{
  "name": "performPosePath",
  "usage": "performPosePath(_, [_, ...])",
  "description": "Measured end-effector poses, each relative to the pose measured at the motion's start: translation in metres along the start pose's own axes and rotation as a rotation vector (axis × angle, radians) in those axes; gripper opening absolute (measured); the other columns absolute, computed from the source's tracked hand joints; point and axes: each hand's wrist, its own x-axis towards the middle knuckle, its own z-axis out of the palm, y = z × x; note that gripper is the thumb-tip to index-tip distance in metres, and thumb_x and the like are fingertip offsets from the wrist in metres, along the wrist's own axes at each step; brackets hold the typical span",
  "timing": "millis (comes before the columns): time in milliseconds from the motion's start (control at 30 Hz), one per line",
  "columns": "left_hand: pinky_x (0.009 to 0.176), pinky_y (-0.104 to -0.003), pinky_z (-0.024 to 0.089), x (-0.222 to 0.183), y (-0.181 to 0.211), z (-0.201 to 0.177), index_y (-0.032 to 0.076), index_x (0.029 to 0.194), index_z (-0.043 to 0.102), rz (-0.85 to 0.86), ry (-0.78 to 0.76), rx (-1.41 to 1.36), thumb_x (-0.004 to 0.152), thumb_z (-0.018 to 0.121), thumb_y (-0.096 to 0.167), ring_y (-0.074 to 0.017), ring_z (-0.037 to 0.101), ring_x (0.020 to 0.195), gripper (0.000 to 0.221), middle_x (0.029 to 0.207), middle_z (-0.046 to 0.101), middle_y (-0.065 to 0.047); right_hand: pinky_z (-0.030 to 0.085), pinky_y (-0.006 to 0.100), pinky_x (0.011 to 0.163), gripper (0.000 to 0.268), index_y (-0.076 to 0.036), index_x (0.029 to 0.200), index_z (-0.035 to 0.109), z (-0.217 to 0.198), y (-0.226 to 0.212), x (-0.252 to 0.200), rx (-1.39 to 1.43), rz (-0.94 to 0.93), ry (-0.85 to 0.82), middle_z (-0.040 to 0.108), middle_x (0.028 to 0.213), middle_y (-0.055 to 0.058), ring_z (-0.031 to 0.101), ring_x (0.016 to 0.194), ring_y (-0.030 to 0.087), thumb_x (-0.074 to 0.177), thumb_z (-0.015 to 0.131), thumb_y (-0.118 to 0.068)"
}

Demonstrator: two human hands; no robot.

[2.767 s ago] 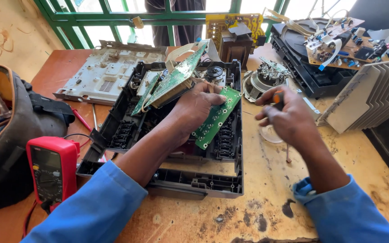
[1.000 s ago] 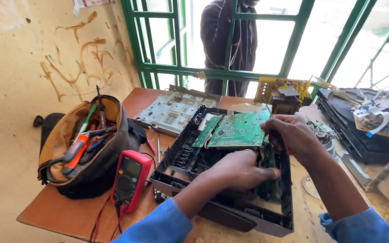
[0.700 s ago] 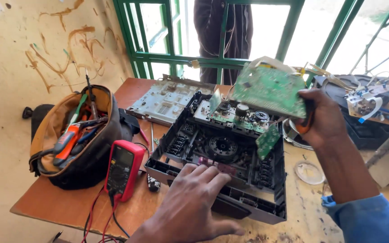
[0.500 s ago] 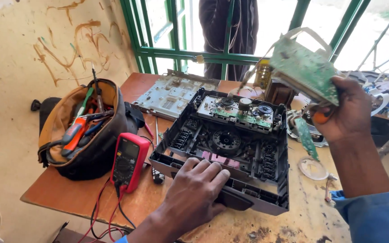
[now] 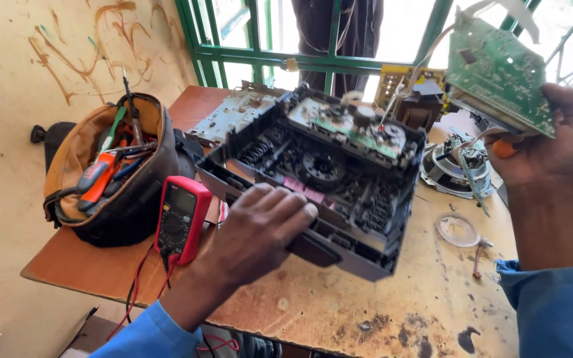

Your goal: Disassembling a Sony stereo system by removing screws and detaching internal circuit boards and the front panel.

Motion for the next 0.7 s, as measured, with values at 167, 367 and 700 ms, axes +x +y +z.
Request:
performPosePath(167, [0.090, -0.046, 0.049, 0.013, -0.021, 0.013, 0.011, 0.113, 0.063, -0.104, 0.015, 0.099, 0.082, 0.076, 0.017, -0.0300, 0.064, 0.099, 0.034, 0.112, 0.066, -0.009, 0.045, 0.026, 0.040, 0.041, -0.011, 0.101, 0.073, -0.007, -0.004, 0.001, -0.061, 0.020, 0.087, 0.075, 0.089, 0.001, 0.072, 0.067, 0.022, 0.070, 0.068, -0.037])
performPosePath(367, [0.083, -0.042, 0.044, 0.030, -0.053, 0.059, 0.009, 0.110, 0.066, -0.221, 0.098, 0.209, 0.078, 0.064, -0.001, -0.0301, 0.058, 0.095, 0.034, 0.103, 0.061, -0.006, 0.056, 0.035, 0.069, 0.013, -0.017, 0.075, 0.052, -0.041, 0.016, 0.017, -0.036, 0.037, -0.060, 0.058, 0.086, 0.002, 0.067, 0.083, 0.023, 0.081, 0.062, -0.014])
performPosePath(700, [0.094, -0.043, 0.042, 0.022, -0.083, 0.120, 0.011, 0.121, 0.066, -0.479, 0.041, 0.255, 0.067, 0.068, -0.004, -0.0326, 0.056, 0.107, 0.056, 0.113, 0.061, -0.007, 0.060, 0.026, 0.073, 0.025, -0.008, 0.096, 0.070, -0.095, 0.049, -0.001, -0.284, 0.239, 0.043, 0.068, 0.083, 0.000, 0.069, 0.074, 0.017, 0.073, 0.065, -0.003])
